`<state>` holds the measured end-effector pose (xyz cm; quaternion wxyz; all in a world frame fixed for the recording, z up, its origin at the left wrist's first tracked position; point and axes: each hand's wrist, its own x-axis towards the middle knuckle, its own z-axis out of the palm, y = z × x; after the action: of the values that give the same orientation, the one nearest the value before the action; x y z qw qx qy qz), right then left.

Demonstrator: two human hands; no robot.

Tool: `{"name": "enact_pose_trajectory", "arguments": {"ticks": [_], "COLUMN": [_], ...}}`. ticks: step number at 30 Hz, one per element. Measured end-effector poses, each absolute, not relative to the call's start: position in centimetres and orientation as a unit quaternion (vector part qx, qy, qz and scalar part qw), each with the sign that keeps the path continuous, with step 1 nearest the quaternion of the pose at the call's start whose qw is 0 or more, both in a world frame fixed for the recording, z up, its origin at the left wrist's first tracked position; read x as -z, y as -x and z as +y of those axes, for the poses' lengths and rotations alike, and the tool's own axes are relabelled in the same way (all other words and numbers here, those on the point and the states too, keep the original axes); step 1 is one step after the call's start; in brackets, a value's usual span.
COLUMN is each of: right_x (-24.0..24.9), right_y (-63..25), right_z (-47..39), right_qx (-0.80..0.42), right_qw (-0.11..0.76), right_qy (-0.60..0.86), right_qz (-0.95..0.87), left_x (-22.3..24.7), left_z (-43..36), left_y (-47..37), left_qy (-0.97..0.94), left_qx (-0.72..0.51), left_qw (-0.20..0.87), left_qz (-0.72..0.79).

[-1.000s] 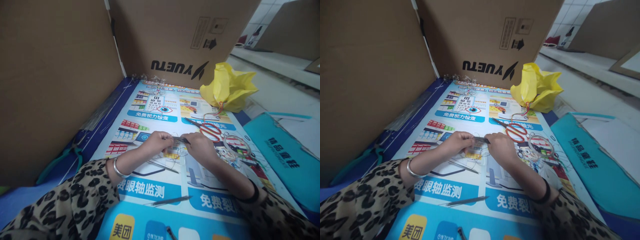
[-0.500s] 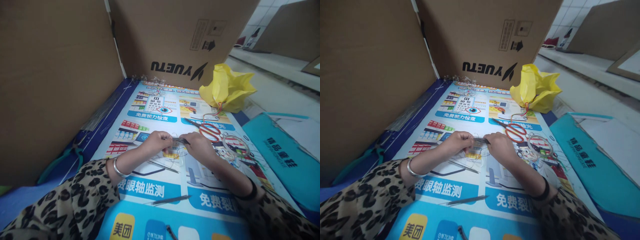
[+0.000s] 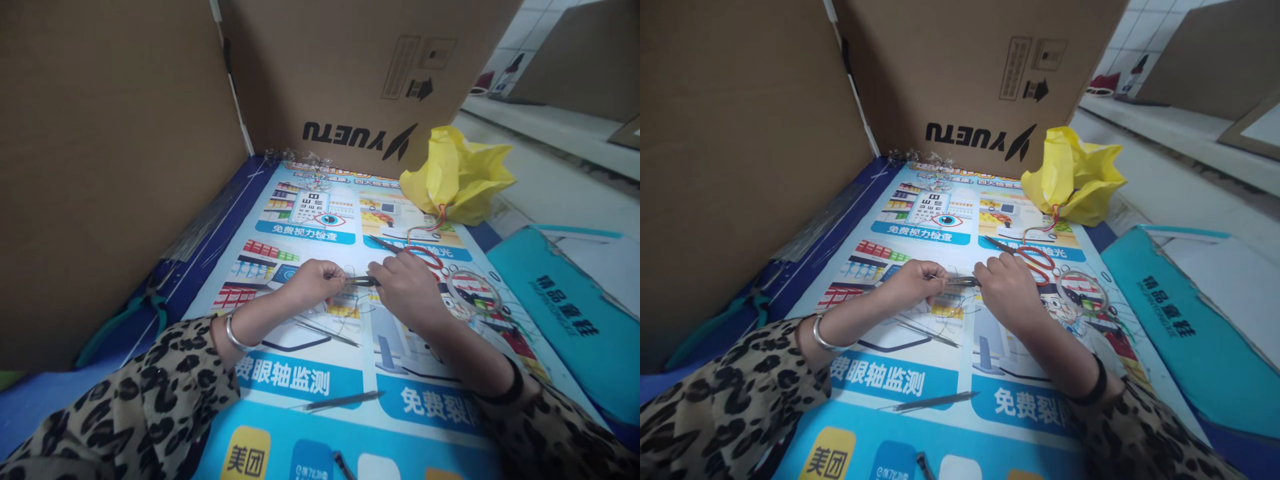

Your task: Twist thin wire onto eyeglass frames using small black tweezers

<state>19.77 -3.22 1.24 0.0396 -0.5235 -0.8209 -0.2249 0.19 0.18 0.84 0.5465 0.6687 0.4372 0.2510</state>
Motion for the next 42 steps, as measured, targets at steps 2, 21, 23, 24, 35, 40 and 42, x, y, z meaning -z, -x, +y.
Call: {"name": "enact_pose_trajectory", "arguments": {"ticks": [2,21,23,24,35,40,42], "right_x": [-1.3,-0.8,-0.8,-0.7,-0.3,-0.3,-0.3], "right_y": [-19.7,-19.8,-19.7,-19.7,-19.3,-19.5,-19.6], "right_z": [-3.3,-3.0,-3.0,-3.0,-3.1,-3.2,-3.2], "right_qx": [0.250,0.249,0.235,0.226,0.182,0.173,0.165], "right_qw": [0.043,0.030,0.018,0.012,-0.033,-0.024,-0.002], "right_qy": [0.524,0.514,0.519,0.520,0.549,0.553,0.550], "right_qz": [-0.813,-0.821,-0.822,-0.823,-0.815,-0.815,-0.819], "left_x": [-0.8,-0.5,-0.5,-0.4,-0.5,-0.7,-0.8], "left_z": [0.2,0.4,0.4,0.4,0.3,0.4,0.4], "left_y": [-0.2,0.1,0.2,0.2,0.3,0.2,0.2], "left_qy": [-0.671,-0.699,-0.706,-0.711,-0.740,-0.744,-0.745], "left_qx": [-0.251,-0.221,-0.221,-0.224,-0.226,-0.233,-0.234], "left_qw": [0.547,0.526,0.520,0.513,0.481,0.481,0.480], "left_qz": [0.433,0.431,0.428,0.426,0.411,0.401,0.400]}}
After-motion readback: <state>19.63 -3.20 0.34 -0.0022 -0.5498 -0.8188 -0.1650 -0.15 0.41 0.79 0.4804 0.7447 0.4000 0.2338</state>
